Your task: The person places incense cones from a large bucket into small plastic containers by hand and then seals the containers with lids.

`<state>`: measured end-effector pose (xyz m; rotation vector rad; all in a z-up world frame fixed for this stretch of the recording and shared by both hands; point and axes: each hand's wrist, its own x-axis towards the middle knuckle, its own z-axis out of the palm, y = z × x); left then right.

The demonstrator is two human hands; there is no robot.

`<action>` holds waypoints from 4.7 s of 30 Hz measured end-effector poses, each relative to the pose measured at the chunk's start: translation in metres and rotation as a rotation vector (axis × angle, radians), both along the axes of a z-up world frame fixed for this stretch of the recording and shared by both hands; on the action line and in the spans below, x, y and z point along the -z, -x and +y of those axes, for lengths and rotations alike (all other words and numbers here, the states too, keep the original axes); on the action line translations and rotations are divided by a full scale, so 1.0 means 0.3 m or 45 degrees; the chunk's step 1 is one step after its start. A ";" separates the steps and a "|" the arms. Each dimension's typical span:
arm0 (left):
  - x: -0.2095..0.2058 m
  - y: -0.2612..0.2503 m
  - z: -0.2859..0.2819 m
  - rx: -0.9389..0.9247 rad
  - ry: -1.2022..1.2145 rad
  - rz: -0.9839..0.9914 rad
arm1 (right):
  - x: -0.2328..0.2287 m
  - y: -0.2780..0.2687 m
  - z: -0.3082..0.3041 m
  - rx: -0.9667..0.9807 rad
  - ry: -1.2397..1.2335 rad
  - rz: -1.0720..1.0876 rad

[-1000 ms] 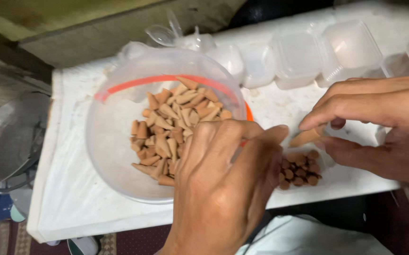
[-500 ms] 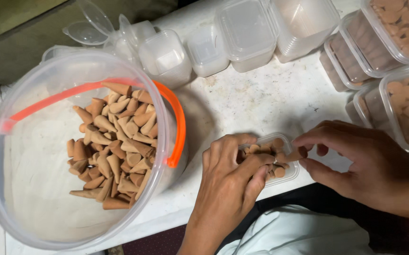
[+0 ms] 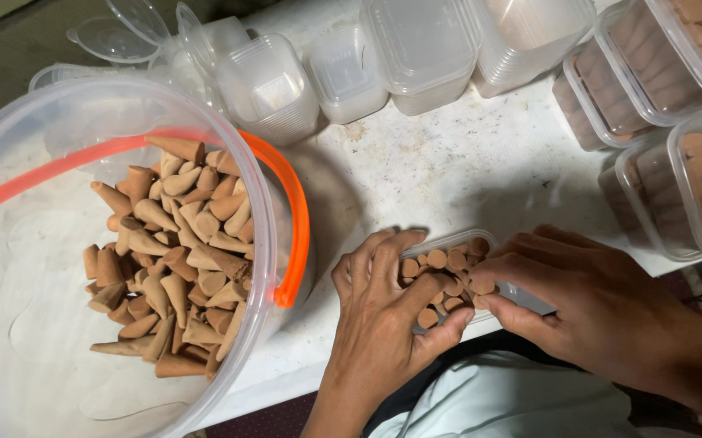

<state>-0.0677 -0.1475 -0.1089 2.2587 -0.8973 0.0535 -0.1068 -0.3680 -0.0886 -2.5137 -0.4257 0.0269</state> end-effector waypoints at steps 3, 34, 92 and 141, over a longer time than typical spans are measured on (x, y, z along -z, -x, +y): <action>0.009 0.001 0.001 -0.008 0.018 -0.001 | -0.007 -0.001 -0.007 0.019 0.061 0.103; 0.001 -0.012 0.000 0.025 -0.068 0.015 | 0.053 0.004 0.018 0.112 0.203 -0.151; -0.013 -0.058 -0.046 -0.144 0.093 0.673 | 0.093 -0.048 0.033 0.796 -0.736 0.796; -0.046 0.010 -0.061 -0.493 0.302 1.062 | 0.101 -0.002 0.064 0.702 -0.732 0.480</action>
